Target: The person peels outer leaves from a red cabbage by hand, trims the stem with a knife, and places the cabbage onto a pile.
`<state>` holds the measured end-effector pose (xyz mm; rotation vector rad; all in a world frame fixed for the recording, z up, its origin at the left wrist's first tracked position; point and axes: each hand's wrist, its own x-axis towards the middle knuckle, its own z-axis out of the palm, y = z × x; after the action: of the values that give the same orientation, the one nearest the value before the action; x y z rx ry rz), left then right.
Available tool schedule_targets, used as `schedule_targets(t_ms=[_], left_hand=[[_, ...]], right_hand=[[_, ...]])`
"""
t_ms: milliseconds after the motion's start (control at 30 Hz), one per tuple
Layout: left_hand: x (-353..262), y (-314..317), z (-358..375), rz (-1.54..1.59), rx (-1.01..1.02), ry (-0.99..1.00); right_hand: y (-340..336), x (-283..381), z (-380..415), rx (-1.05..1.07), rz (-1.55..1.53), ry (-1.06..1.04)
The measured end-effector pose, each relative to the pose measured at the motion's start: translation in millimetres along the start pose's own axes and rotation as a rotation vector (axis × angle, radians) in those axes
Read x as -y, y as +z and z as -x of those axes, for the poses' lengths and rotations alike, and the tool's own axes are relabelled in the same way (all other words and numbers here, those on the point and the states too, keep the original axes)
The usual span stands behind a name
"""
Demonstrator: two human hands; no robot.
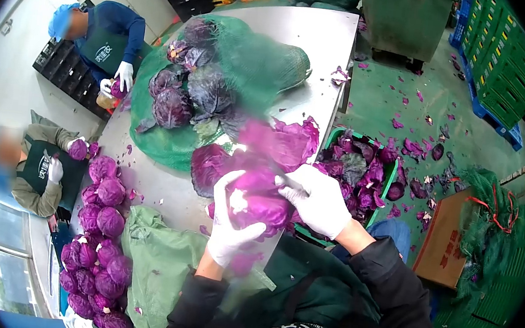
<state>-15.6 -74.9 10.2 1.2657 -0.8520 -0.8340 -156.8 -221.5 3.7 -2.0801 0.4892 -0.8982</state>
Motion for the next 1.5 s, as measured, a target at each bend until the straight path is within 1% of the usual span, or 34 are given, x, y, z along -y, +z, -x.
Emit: schedule_targets(t_ms=[67, 167, 200, 233, 267, 300, 333, 367, 400, 433, 467, 500, 533, 567, 633, 667, 700, 733, 800, 833, 867, 900, 933, 967, 1067, 1100, 1167, 1200, 1233, 1267, 1333, 1433, 1467, 1500], left_hand=[[-3.7, 7.4, 1.8, 0.098, -0.003, -0.062], [12.8, -1.0, 4.4, 0.311, -0.028, -0.057], [8.0, 2.9, 6.8, 0.388, 0.022, -0.051], [9.2, 3.4, 7.5, 0.411, 0.015, -0.070], [10.4, 2.7, 9.2, 0.434, 0.003, -0.087], [11.2, 2.3, 12.5, 0.457, -0.015, -0.102], [9.3, 4.3, 19.9, 0.518, -0.087, -0.186], [13.5, -2.2, 23.3, 0.633, -0.098, -0.232], [21.8, -13.8, 24.7, 0.749, -0.106, -0.282], [27.1, -21.5, 23.5, 0.864, -0.115, -0.331], [32.5, -26.5, 21.8, 0.844, -0.078, -0.271], [30.2, -25.3, 21.5, 0.959, -0.081, -0.296], [26.5, -21.4, 18.6, 1.072, -0.081, -0.319], [16.1, -10.3, 13.7, 1.000, -0.090, -0.276], [-4.6, 11.8, 4.1, 0.853, -0.116, -0.197], [-9.7, 22.7, 3.1, 0.499, -0.123, -0.031], [-13.9, 31.2, 1.5, 0.140, -0.121, 0.127], [-10.4, 26.9, 1.2, 0.350, 0.027, 0.023], [-3.4, 18.3, 0.5, 0.734, 0.257, -0.276], [17.3, -5.4, 0.8, 1.472, 0.489, -0.773], [36.3, -24.7, 8.6, 1.262, 0.435, -0.703], [24.1, -17.3, 8.8, 0.766, 0.235, -0.414], [11.8, -9.9, 9.2, 0.168, -0.015, -0.282], [-7.7, -1.7, 5.7, 0.407, -0.227, -0.342], [8.4, -11.0, 7.3, 0.183, -0.092, -0.126], [7.3, -12.6, 7.3, 0.501, -0.111, -0.247], [3.0, -19.8, 4.1, 1.135, -0.125, -0.467], [14.3, -22.5, 9.6, 0.295, -0.009, -0.099], [21.7, -23.3, 14.5, -0.574, -0.193, 0.194], [26.9, -24.8, 16.3, -0.678, -0.245, 0.284], [24.1, -25.8, 20.4, -0.733, -0.341, 0.366], [10.1, -35.5, 33.2, -0.898, -0.353, 0.373], [14.7, -37.8, 35.8, -0.742, -0.406, 0.365], [10.9, -41.8, 41.1, -0.628, -0.393, 0.262]], right_hand=[[1.8, -0.6, -0.5, -0.012, -0.145, 0.170], [-20.6, 10.8, -9.2, -0.016, -0.631, 0.674], [-13.5, -8.5, -5.4, -0.129, -0.812, 0.611], [-12.3, -14.8, -4.7, -0.173, -0.980, 0.635], [-12.7, -17.6, -3.8, -0.232, -1.072, 0.658], [-13.8, -20.5, -3.9, -0.284, -1.164, 0.679], [-14.7, -38.6, -3.1, -0.333, -1.378, 0.648], [-21.3, -57.8, -4.2, -0.383, -1.470, 0.678], [-32.9, -82.0, -0.6, -0.376, -1.483, 0.612], [-42.4, -87.4, -4.1, -0.367, -1.495, 0.547], [-49.4, -91.5, -7.5, -0.324, -0.880, 0.659], [-55.9, -82.4, -11.5, -0.261, -0.263, 0.720], [-50.2, -88.9, -6.6, -0.167, 0.415, 0.538], [-41.5, -88.0, 0.0, -0.212, 0.478, 0.388], [-34.7, -48.6, -5.8, -0.003, 0.162, 0.527], [-26.4, -44.4, -5.7, 0.107, -0.050, 0.463], [-18.7, -35.4, -4.5, 0.200, -0.248, 0.489], [-14.5, -19.4, -5.6, 0.290, -0.394, 0.524], [-1.4, -14.4, 0.5, 0.332, -0.714, 0.635], [10.9, -22.6, 5.2, 0.284, -0.888, 0.714], [20.6, -29.3, 8.2, 0.205, -1.072, 0.894], [17.6, -24.7, 6.5, 0.165, -1.097, 0.997], [19.9, -24.2, 9.5, 0.182, -1.087, 1.031], [23.2, -23.4, 12.6, 0.199, -1.079, 1.064], [27.2, -3.9, 12.2, 0.207, -0.828, 1.035], [28.3, -1.0, 9.5, 0.190, -0.768, 1.021], [20.3, 5.6, 6.7, 0.198, -0.879, 0.955], [17.0, 1.2, 5.4, 0.225, -0.975, 0.940], [17.0, 2.2, 5.1, 0.230, -1.010, 0.856], [19.6, 4.6, 3.6, 0.233, -0.977, 0.858], [27.7, 5.6, 4.2, 0.244, -0.940, 0.867], [39.1, 7.9, 9.7, 0.280, -0.916, 0.867], [43.3, 7.7, 11.8, 0.281, -0.900, 0.869], [46.2, 9.6, 13.3, 0.295, -0.893, 0.857]])
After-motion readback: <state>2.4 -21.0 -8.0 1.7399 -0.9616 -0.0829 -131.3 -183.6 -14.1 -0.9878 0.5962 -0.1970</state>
